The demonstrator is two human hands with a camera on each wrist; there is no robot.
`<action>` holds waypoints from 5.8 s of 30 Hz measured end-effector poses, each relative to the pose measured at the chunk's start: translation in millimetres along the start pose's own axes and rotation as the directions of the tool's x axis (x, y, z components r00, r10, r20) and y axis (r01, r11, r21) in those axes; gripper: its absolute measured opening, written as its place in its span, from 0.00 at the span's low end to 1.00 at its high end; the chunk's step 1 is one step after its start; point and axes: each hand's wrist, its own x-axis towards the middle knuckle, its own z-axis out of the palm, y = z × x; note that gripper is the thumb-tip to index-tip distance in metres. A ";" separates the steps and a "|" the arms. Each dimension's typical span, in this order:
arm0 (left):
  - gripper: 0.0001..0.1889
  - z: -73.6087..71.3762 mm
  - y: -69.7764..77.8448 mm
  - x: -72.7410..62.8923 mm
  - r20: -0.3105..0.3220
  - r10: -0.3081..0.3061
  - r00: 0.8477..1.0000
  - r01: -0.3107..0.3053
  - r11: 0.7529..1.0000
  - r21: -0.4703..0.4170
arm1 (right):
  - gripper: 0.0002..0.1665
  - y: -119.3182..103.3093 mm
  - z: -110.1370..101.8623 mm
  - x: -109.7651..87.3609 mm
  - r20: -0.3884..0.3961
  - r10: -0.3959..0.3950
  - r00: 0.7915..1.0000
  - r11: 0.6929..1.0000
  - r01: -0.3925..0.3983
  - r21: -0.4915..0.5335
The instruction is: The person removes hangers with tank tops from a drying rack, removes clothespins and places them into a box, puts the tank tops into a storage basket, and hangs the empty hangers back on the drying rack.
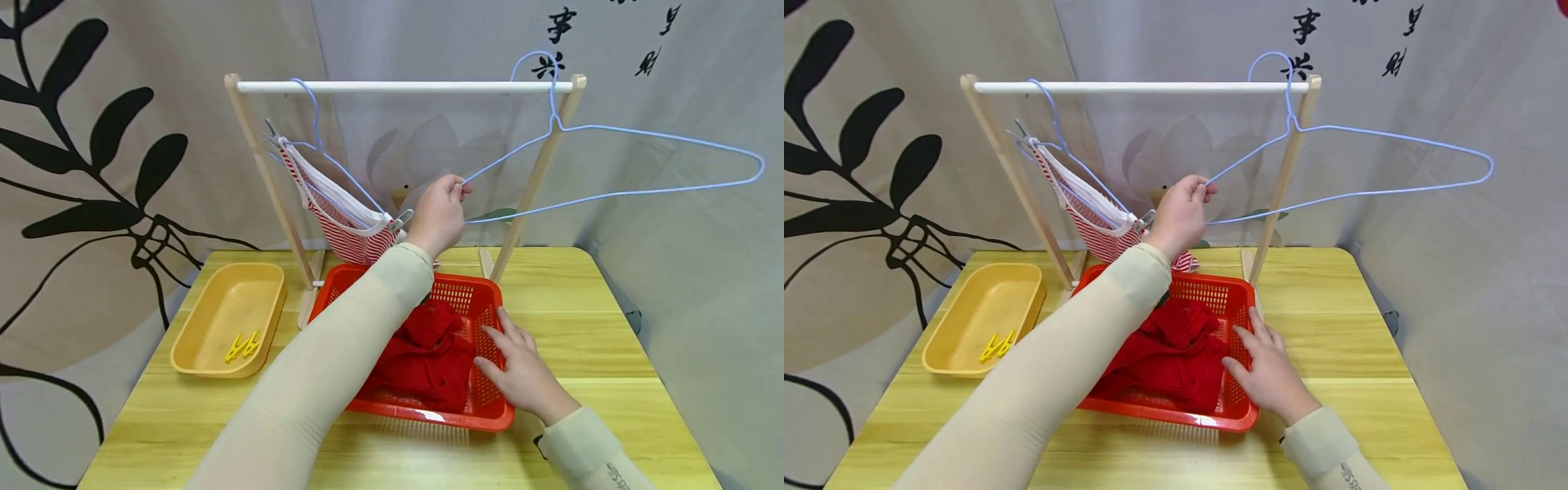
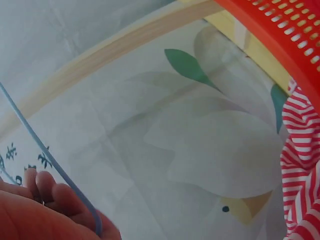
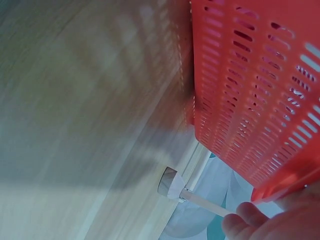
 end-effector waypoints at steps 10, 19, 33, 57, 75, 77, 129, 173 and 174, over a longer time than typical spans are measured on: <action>0.16 4.6 -10.9 2.7 -0.125 0.025 0.992 0.004 0.974 0.226 | 0.40 1.2 0.2 0.0 0.004 0.000 1.000 1.000 0.000 0.011; 0.17 6.5 -13.6 0.4 -0.158 0.042 0.987 -0.004 0.972 0.233 | 0.41 1.1 0.2 0.5 0.008 0.006 1.000 1.000 -0.007 0.024; 0.24 10.6 -13.5 -11.9 -0.055 0.091 0.994 -0.075 0.967 0.242 | 0.40 2.9 1.8 2.1 -0.007 -0.006 1.000 1.000 0.006 0.016; 0.23 -27.7 -46.9 -80.3 0.317 0.460 0.830 -0.557 0.717 0.419 | 0.38 2.3 1.6 3.2 -0.010 -0.022 1.000 1.000 0.022 0.010; 0.35 -111.6 -141.8 -128.8 0.245 0.210 0.946 -0.309 0.809 0.499 | 0.39 1.6 1.9 1.9 0.008 -0.020 1.000 1.000 0.020 0.008; 0.39 -116.7 -153.3 -132.5 0.254 0.113 0.961 -0.236 0.815 0.529 | 0.39 1.5 1.6 2.3 0.012 -0.017 1.000 1.000 0.017 0.003; 0.53 -101.5 -218.6 -175.1 0.156 -0.171 0.973 0.030 0.761 0.648 | 0.47 -39.3 -63.1 75.6 0.266 -0.127 0.956 0.942 0.200 -0.268; 0.52 -95.4 -216.4 -177.6 0.104 -0.172 0.980 0.061 0.749 0.659 | 0.19 -158.2 -74.4 153.0 -0.129 -0.131 0.983 0.934 0.166 0.315; 0.52 -95.5 -215.8 -177.7 0.104 -0.173 0.979 0.062 0.749 0.659 | 0.19 -157.6 -76.2 151.8 -0.144 -0.135 0.980 0.935 0.175 0.309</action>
